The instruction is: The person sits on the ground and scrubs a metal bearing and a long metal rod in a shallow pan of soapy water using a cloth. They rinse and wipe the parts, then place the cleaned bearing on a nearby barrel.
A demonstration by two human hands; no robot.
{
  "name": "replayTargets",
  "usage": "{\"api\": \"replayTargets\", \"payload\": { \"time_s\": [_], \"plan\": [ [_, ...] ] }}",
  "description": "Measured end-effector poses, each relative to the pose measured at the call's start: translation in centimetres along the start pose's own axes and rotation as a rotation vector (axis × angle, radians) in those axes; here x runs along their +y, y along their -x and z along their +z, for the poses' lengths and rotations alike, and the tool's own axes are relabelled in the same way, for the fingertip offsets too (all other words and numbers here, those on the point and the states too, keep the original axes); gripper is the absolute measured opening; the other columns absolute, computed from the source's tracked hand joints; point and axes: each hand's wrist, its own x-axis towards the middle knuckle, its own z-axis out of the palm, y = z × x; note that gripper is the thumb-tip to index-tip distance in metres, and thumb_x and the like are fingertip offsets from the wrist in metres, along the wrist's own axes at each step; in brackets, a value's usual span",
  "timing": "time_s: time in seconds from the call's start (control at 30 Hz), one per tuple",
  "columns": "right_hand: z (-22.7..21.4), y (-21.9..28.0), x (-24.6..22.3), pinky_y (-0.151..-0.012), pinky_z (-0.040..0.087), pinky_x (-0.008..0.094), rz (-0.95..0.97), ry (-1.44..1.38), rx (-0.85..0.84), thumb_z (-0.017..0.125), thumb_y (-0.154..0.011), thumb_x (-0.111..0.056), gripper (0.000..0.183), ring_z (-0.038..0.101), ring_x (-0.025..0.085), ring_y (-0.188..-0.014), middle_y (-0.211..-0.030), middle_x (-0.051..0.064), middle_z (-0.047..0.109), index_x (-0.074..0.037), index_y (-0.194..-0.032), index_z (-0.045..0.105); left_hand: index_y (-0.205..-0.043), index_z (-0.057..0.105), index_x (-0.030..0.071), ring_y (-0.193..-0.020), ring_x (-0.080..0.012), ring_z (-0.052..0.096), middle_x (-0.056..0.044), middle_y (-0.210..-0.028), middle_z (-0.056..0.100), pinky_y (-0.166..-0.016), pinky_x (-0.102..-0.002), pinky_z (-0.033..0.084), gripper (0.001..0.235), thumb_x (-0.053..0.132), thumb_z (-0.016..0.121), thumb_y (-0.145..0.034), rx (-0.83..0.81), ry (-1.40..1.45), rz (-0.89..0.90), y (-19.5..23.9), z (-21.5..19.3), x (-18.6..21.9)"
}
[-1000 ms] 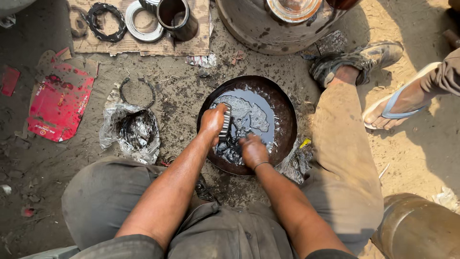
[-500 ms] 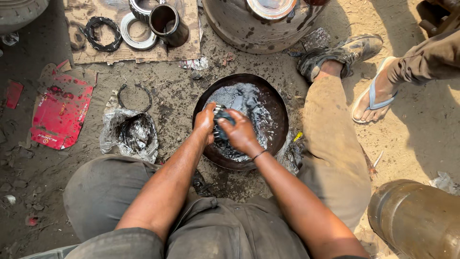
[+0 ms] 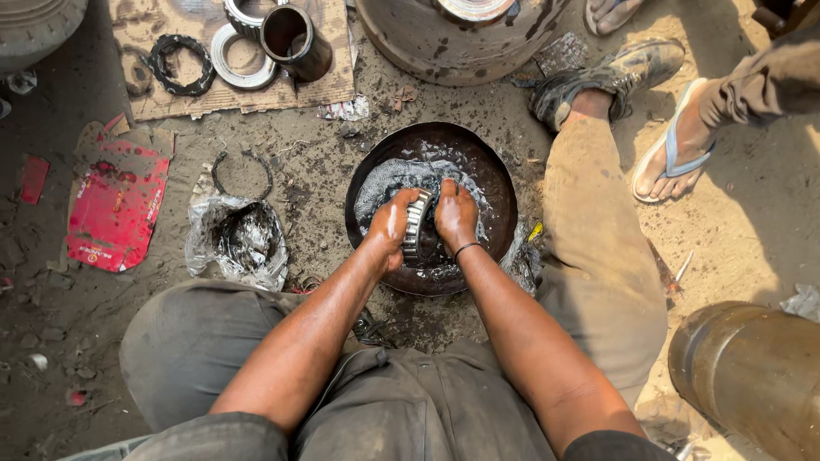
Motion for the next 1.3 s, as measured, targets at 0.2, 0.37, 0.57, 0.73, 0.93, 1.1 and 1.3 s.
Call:
{"api": "replayTargets", "payload": {
  "time_s": [0.2,0.37,0.57,0.73,0.93,1.1,1.3],
  "plan": [
    [-0.2,0.4,2.7,-0.082,0.054,0.052,0.374,-0.202,-0.112,0.042,-0.102,-0.047,0.055,0.068,0.033,-0.088,-0.098,0.023,0.07,0.002,-0.102,0.066,-0.099,0.067,0.0,-0.055,-0.021,0.066,-0.01,-0.074,0.068,-0.047,-0.037,0.057,0.037,0.035,0.059,-0.09,-0.039,-0.021,0.083,-0.5,-0.3,0.0],
    [-0.5,1.7,6.0,-0.084,0.052,0.047,0.479,-0.275,-0.384,0.048,-0.101,-0.043,0.045,0.069,0.03,-0.096,-0.104,0.017,0.071,-0.003,-0.108,0.066,-0.101,0.062,0.005,-0.064,-0.0226,0.069,-0.009,-0.081,0.068,-0.061,-0.042,0.061,0.027,0.03,0.059,-0.091,-0.153,0.141,0.168,-2.1,-1.6,1.4],
    [0.2,1.5,7.2,-0.087,0.052,0.037,-0.015,0.431,-0.444,0.06,-0.097,-0.043,0.042,0.069,0.025,-0.096,-0.105,0.014,0.072,-0.006,-0.115,0.068,-0.103,0.067,0.001,-0.078,-0.0252,0.07,-0.01,-0.091,0.07,-0.081,-0.046,0.06,0.025,0.016,0.057,-0.086,-0.4,0.242,0.211,-2.7,-3.3,2.6],
    [-1.8,1.4,4.6,-0.08,0.056,0.03,0.057,0.312,-0.425,0.063,-0.091,-0.037,0.038,0.069,0.02,-0.091,-0.101,0.009,0.073,-0.009,-0.114,0.071,-0.106,0.067,0.0,-0.081,-0.0266,0.066,-0.012,-0.093,0.068,-0.084,-0.045,0.056,0.03,0.011,0.053,-0.082,-0.492,0.249,0.241,-0.9,-3.9,3.4],
    [-4.9,3.1,-2.8,-0.065,0.055,0.031,0.268,-0.527,-0.549,0.038,-0.098,-0.057,0.055,0.067,0.015,-0.077,-0.087,0.003,0.07,-0.012,-0.116,0.065,-0.094,0.065,-0.002,-0.071,-0.0276,0.063,-0.013,-0.078,0.063,-0.075,-0.045,0.056,0.032,0.024,0.049,-0.082,-0.597,0.358,0.162,0.9,-2.5,4.0],
    [-6.0,4.6,-6.4,-0.063,0.054,0.03,0.165,-0.839,-0.481,0.046,-0.106,-0.045,0.041,0.06,0.014,-0.067,-0.077,0.003,0.065,-0.008,-0.108,0.064,-0.085,0.061,0.006,-0.059,-0.0207,0.055,-0.004,-0.067,0.055,-0.061,-0.04,0.05,0.058,0.057,0.053,-0.111,-0.573,0.246,0.182,1.6,-1.4,4.3],
    [-7.5,5.4,-7.1,-0.064,0.048,0.026,-0.086,-0.677,-0.32,0.054,-0.105,-0.033,0.029,0.055,0.009,-0.07,-0.082,-0.001,0.062,-0.007,-0.106,0.065,-0.089,0.066,0.004,-0.062,-0.0167,0.056,-0.003,-0.068,0.054,-0.064,-0.039,0.055,0.048,0.051,0.06,-0.097,-0.317,0.094,0.148,3.1,-0.7,4.7]
  ]
}}
